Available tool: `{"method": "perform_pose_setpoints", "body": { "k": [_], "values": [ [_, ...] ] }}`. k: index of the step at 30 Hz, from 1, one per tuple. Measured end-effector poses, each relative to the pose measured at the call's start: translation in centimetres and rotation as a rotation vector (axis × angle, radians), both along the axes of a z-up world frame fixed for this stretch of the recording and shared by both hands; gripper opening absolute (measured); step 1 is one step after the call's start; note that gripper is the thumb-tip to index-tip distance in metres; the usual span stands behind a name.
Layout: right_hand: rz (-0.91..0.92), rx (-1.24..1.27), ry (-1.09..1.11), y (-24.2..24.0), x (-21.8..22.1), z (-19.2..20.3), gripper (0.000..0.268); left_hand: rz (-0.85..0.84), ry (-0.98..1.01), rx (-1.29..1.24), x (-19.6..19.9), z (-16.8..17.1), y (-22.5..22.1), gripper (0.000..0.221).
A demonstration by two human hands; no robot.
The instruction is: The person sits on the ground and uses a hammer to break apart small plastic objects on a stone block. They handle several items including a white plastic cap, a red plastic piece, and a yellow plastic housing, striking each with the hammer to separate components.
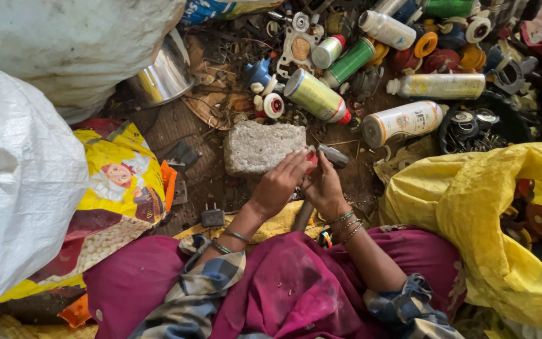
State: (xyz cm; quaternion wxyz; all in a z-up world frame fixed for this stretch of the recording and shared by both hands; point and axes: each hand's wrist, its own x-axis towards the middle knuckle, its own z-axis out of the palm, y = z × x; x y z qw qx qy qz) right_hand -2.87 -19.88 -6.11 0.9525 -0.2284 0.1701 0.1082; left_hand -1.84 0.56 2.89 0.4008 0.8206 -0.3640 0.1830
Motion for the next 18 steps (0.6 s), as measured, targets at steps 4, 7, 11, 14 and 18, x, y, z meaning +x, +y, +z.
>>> {"method": "perform_pose_setpoints", "body": {
  "k": [4,7,11,14,18],
  "values": [
    [-0.02,-0.121,-0.003,0.7,0.1,0.6,0.03,0.045,-0.079,0.074,-0.1,0.0,-0.1,0.045],
    [0.028,-0.117,0.038,0.9,0.3,2.3,0.045,0.071,0.346,-0.4,0.1,-0.2,-1.1,0.045],
    [0.077,-0.119,0.054,1.7,0.5,4.8,0.071,0.205,0.881,-0.607,1.4,-1.7,-0.5,0.043],
    [0.099,-0.101,0.048,2.1,0.7,6.3,0.073,0.078,0.899,-0.903,2.3,-3.1,0.0,0.032],
    [0.104,-0.116,0.042,2.1,0.3,6.6,0.062,0.037,0.966,-0.984,2.2,-4.6,-0.1,0.027]
  ]
}}
